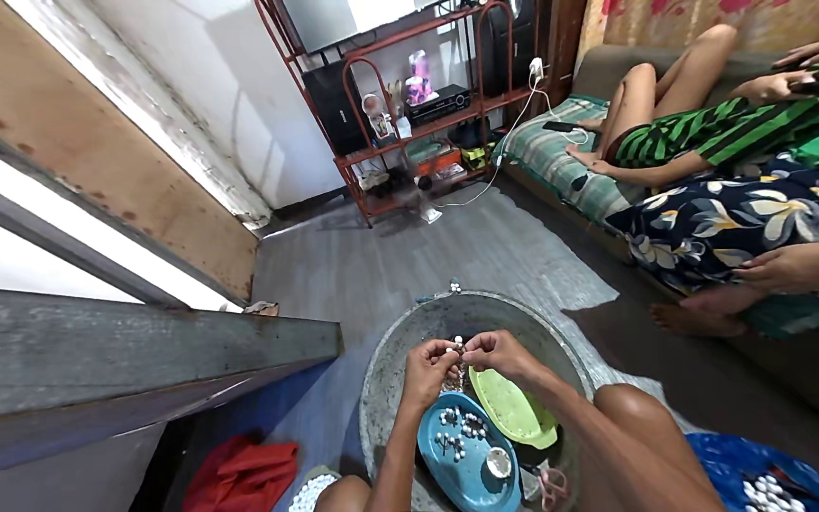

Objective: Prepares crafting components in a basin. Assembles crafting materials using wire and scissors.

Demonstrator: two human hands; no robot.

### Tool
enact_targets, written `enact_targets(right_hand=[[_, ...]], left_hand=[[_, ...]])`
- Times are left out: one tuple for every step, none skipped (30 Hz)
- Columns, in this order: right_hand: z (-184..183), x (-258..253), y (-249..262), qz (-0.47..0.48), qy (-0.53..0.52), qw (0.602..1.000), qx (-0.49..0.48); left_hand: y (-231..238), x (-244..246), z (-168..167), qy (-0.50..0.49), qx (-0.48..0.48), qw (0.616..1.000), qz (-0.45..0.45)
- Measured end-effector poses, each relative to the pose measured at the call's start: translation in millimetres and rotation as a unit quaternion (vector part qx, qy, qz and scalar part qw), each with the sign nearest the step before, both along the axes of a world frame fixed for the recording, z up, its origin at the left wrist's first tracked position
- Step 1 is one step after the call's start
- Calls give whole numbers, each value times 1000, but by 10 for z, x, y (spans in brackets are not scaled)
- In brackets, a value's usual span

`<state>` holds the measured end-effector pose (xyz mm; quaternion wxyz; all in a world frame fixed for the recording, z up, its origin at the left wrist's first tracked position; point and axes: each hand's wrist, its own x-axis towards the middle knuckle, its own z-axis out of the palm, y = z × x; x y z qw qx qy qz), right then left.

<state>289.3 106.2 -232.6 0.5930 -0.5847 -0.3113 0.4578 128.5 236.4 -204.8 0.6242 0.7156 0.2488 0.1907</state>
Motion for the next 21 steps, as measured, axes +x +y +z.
enact_targets(right_hand=[[4,-3,0,0,1,1000,-4],[8,-4,0,1,4,1000,-7],[10,-3,3,2,8,1000,-11],[10,-4,9,1,11,1000,-14],[7,-5,14,0,14,1000,-15],[7,-7,16,0,15,1000,-14],[9,-6,16,1,14,1000,-15],[15,-6,14,1,12,1000,-16],[17,-8,11,1,12,1000,-15],[15,-8,8,2,10,1000,-14],[11,-8,4,3,9,1000,-13],[8,-7,0,6,8,1000,-12],[11,-7,-2,7,7,1000,-12],[13,-6,-3,9,7,1000,-13],[17,-7,-3,10,7,1000,-15],[21,-10,-4,10,7,1000,-16],[24,-12,-5,10,7,1000,-19],[23,-12,-7,10,6,1000,-20],[19,-12,-7,8,5,1000,-20],[13,-12,-7,7,4,1000,-21],[4,-7,-6,9,2,1000,-20]], left_hand=[[0,-4,-7,0,-1,1000,0],[0,-6,-13,0,-1,1000,1],[3,-5,-16,1,0,1000,2],[6,-6,-17,3,1,1000,3],[8,-6,-14,6,1,1000,3],[11,-7,-14,8,1,1000,4],[14,-7,-17,9,1,1000,4],[18,-7,-25,10,0,1000,4],[20,-10,-30,10,-1,1000,3],[19,-14,-30,11,-2,1000,2],[15,-18,-27,11,-3,1000,1],[11,-22,-25,13,-5,1000,2],[10,-22,-25,15,-7,1000,3],[12,-20,-27,16,-10,1000,3],[13,-19,-24,18,-13,1000,4],[12,-19,-22,20,-15,1000,5],[12,-18,-22,23,-16,1000,5],[11,-15,-25,24,-15,1000,5],[12,-17,-28,24,-14,1000,1],[14,-23,-27,23,-17,1000,-3],[21,-31,-20,22,-24,999,-10]])
